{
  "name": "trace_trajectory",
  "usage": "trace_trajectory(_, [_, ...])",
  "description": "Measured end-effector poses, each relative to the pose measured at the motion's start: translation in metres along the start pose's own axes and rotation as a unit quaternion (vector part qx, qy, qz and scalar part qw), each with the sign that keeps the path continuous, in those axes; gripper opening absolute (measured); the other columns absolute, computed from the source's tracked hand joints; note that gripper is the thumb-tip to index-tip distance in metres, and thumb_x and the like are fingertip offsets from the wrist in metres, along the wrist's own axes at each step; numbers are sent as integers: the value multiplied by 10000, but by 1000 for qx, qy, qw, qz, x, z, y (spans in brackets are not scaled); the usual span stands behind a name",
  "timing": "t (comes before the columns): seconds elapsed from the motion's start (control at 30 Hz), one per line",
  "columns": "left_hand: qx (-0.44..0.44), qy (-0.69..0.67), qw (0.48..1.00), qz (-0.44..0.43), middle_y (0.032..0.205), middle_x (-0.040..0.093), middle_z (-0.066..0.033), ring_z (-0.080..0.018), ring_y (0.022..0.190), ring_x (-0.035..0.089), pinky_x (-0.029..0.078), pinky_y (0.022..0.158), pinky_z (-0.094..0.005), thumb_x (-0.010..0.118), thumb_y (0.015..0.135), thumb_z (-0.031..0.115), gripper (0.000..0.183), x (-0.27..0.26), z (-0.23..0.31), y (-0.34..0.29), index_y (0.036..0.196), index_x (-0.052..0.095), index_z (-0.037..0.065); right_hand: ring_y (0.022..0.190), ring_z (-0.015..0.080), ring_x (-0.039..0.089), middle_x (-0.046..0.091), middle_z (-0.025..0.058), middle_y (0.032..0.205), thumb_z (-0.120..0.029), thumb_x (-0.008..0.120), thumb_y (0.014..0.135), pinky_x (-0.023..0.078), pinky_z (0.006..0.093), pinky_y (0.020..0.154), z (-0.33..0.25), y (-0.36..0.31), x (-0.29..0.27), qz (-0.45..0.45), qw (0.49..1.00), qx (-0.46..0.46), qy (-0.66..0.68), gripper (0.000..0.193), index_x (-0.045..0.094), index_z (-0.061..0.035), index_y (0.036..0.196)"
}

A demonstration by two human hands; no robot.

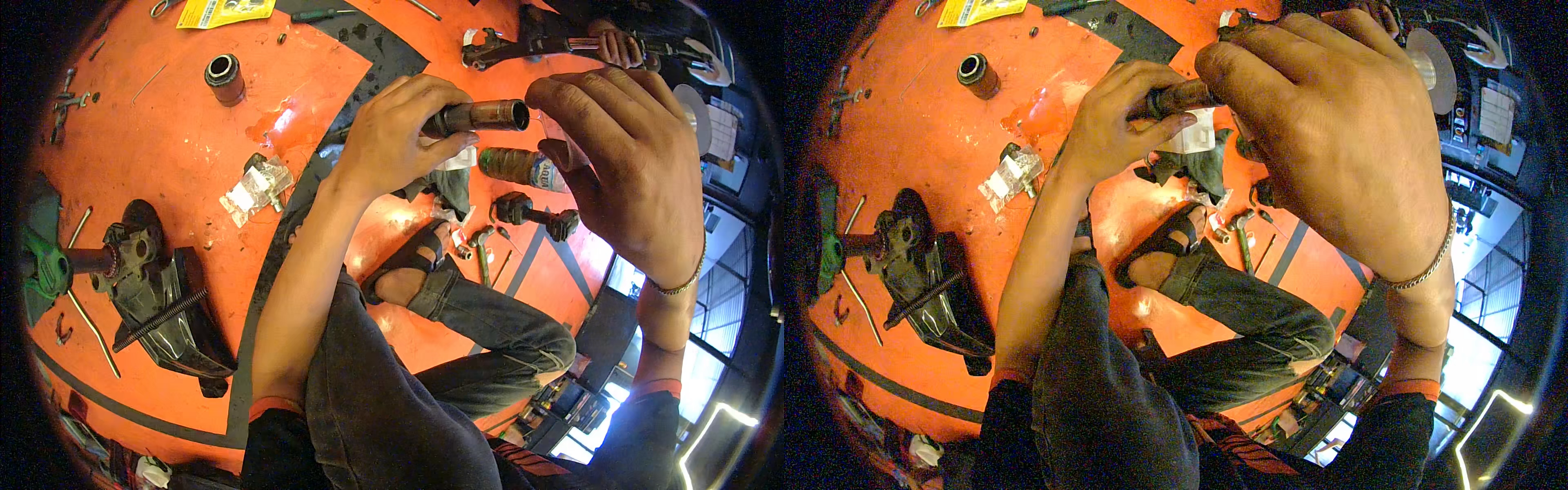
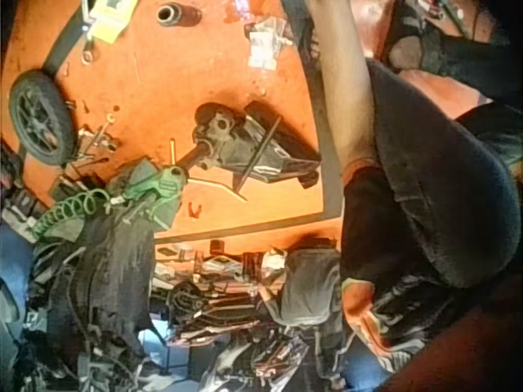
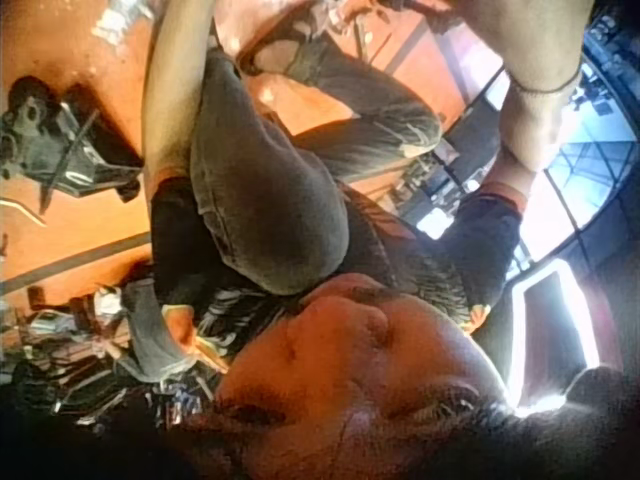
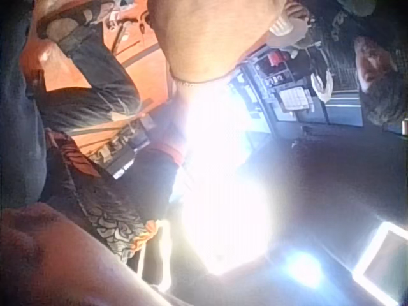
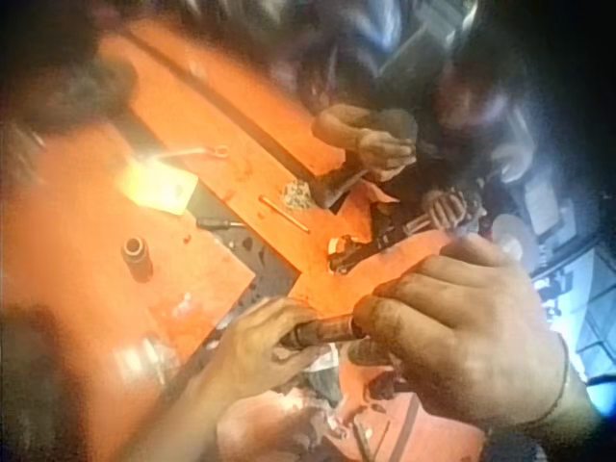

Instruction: The person pours oil from a container into a measuring funnel, then pours the measured oil into a motorcycle fork tube. They then insert a internal spring into the tube and wipe the exterior with a cloth.

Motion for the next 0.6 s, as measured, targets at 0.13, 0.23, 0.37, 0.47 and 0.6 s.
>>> trace_trajectory(0.13, [9,-6,1000,6,1125,694,-129,-305,1032,675,547,904,-383,865,775,210,426,-2,-1,-2,1124,690,42,894,311,644,677,69,939,-33,745,725,480,429,790,-3,7,4,5,1000,-20,15,367,656,-78,1079])
trace_trajectory(0.23, [0,-5,1000,6,1085,689,-123,-300,999,674,546,876,-383,862,777,213,418,-1,1,-1,1117,689,44,916,317,651,685,75,959,-23,748,723,492,433,795,-4,9,13,-8,1000,-14,6,370,655,-77,1077])
trace_trajectory(0.37, [8,-6,1000,25,1056,685,-121,-307,984,670,543,863,-390,867,771,225,424,1,-1,-4,1114,687,53,958,318,665,703,74,1011,-20,758,722,508,433,825,-5,10,15,-6,1000,-22,-13,385,661,-94,1086])
trace_trajectory(0.47, [16,-2,1000,25,1045,683,-120,-312,977,667,543,863,-395,864,773,227,421,1,-2,-5,1116,686,60,985,317,669,709,71,1035,-39,760,735,511,441,851,-7,8,16,-9,999,-27,-28,385,664,-102,1103])
trace_trajectory(0.6, [14,-6,999,36,1033,689,-98,-300,976,669,547,856,-398,859,769,231,407,3,-8,-10,1105,688,76,1005,326,664,710,82,1051,-47,749,748,512,449,872,-10,10,24,-14,999,-36,-39,382,661,-97,1116])
Point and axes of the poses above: each hand's wrist, its own y-axis towards the middle knuckle, its own x-axis out of the palm, z = x × y, the point moved 5 cm from there along y, towards the middle knuckle
